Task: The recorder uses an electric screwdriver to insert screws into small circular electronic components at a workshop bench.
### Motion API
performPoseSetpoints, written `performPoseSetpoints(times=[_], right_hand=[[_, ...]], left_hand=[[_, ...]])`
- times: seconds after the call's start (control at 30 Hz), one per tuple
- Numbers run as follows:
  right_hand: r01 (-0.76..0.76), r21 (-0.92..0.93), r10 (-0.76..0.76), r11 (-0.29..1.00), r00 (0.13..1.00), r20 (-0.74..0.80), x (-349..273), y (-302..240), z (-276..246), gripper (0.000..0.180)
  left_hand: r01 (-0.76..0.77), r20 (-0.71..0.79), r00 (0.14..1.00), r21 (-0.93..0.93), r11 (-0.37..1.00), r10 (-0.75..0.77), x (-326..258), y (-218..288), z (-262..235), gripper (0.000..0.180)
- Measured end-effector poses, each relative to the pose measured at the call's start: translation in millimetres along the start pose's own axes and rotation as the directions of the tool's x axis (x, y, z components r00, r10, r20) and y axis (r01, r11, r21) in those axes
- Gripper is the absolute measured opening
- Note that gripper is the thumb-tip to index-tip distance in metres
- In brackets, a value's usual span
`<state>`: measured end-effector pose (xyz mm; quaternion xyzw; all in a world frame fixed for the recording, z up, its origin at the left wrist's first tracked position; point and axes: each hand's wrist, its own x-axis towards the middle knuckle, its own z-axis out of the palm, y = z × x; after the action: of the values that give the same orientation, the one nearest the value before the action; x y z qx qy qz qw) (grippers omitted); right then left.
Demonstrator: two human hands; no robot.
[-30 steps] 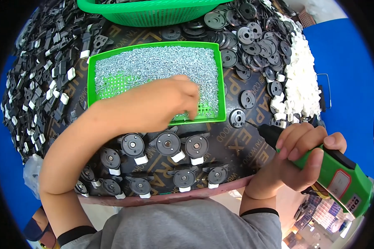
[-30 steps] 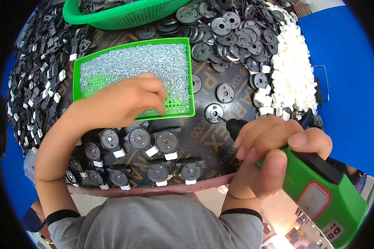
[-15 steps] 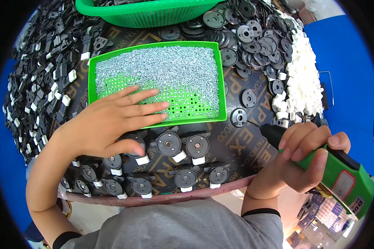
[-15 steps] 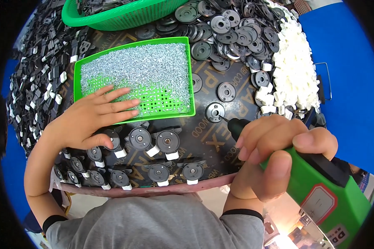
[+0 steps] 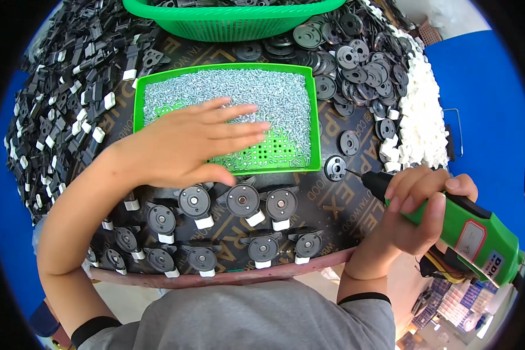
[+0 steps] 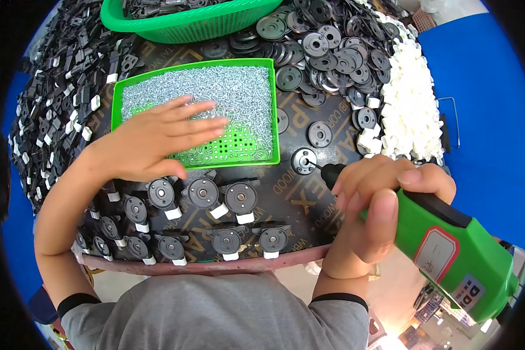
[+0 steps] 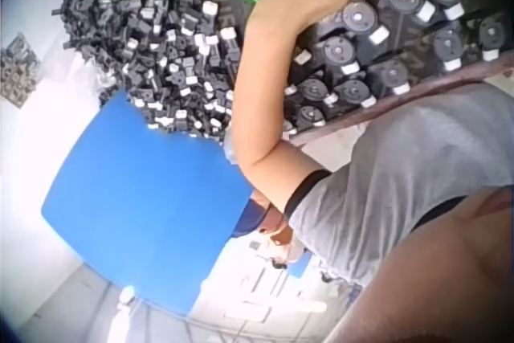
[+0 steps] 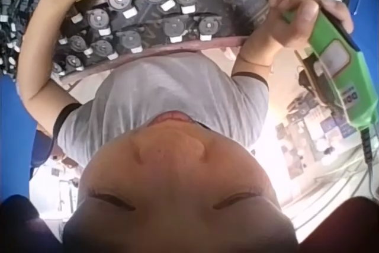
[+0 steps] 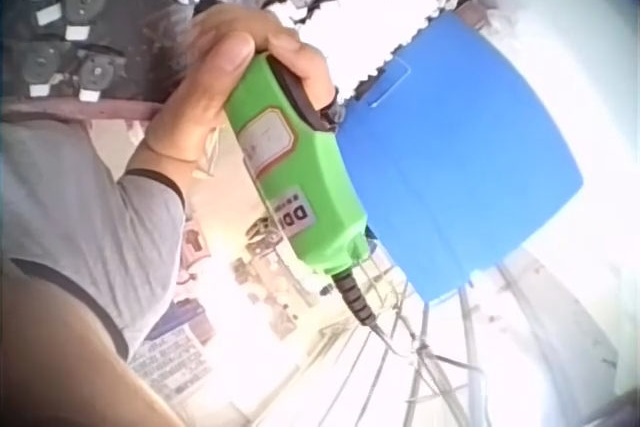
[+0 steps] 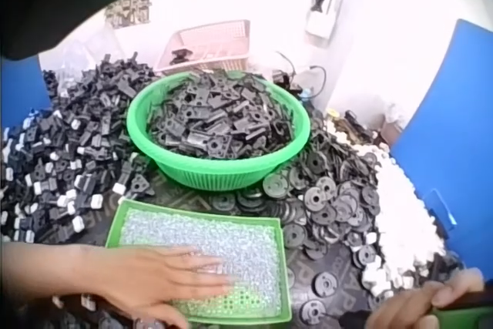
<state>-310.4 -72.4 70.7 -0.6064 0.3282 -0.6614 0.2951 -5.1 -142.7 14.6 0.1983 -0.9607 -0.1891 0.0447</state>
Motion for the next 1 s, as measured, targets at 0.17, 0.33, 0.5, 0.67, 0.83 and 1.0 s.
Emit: performPoseSetpoints(times=[0.17,0.33,0.5,0.67,0.83,1.0], right_hand=[[0.029,-0.005,-0.029,1.0,0.999,0.021,-1,-3,1,0.03],[0.036,0.048,-0.038,0.998,0.999,0.038,-3,-4,2,0.03],[0.04,0.091,-0.045,0.995,0.998,0.048,-4,4,3,0.03],[0.06,0.07,-0.063,0.996,0.997,0.041,-1,7,2,0.028],[0.062,0.054,-0.064,0.997,0.997,0.04,1,6,1,0.027],[0.119,0.02,-0.119,0.993,0.993,0.007,0,11,6,0.028]], left_hand=[[0.15,0.085,0.983,0.118,0.982,-0.161,-40,5,-17,0.086],[0.084,0.015,0.996,0.008,0.996,-0.084,-24,17,-6,0.082],[-0.126,-0.1,0.988,-0.121,0.985,0.114,17,14,11,0.072],[-0.157,-0.116,0.984,-0.2,0.967,0.135,6,9,7,0.065],[-0.033,-0.001,0.999,-0.197,0.98,0.033,-47,5,-20,0.058],[-0.05,-0.157,0.987,-0.111,0.993,0.032,-3,24,-3,0.069]])
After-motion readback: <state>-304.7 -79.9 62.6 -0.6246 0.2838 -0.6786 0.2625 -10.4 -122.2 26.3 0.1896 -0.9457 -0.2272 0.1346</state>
